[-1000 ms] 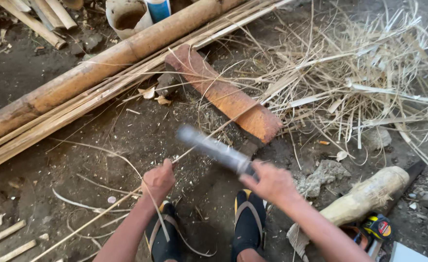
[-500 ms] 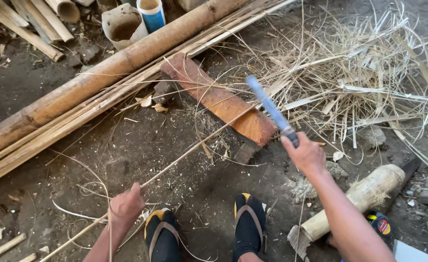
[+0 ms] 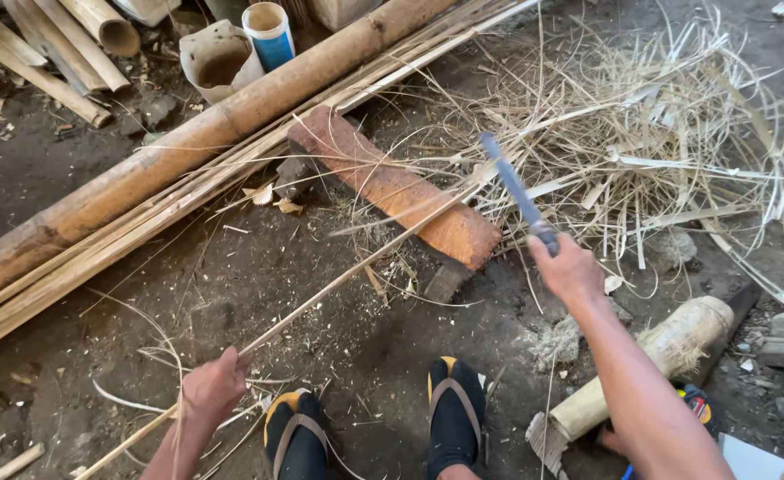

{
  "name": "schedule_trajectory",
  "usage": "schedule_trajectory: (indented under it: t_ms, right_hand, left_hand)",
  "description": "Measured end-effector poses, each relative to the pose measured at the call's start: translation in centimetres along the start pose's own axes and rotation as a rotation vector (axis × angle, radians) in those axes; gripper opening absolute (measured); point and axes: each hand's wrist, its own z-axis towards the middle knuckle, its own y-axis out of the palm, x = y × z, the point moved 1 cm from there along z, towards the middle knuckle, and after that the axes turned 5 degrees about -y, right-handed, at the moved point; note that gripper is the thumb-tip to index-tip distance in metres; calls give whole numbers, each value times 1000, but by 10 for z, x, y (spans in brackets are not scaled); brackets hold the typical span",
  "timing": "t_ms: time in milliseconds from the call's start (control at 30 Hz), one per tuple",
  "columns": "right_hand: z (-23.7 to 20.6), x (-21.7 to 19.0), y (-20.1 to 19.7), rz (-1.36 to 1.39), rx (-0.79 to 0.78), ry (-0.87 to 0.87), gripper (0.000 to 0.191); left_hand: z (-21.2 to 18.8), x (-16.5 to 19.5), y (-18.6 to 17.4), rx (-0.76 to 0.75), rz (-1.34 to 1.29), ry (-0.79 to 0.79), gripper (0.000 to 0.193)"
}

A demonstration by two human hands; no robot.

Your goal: The person uses a machete to shave thin strips from a long bamboo pole resting on a wooden block. They repeatedly strike the bamboo to remove the outer layer, producing long shavings that accumulate on the ground.

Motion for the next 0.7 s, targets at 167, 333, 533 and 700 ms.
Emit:
schedule_trajectory:
  t_ms: [167,333,533,700]
  right_hand:
    - [-6,24,71,319,167,142,59]
    - [-46,4,129,153,135,41,60]
    - [-61,-69,67,-109,391,-755,64]
    - [-82,-184,23,-592,77,-1294,61]
  left_hand:
    - [36,13,-22,-146,73,-52,43]
    - [54,66,-28,236,82,207,37]
    - [17,111,-24,-22,-97,75,28]
    - [-63,46,-57,300,-160,80,24]
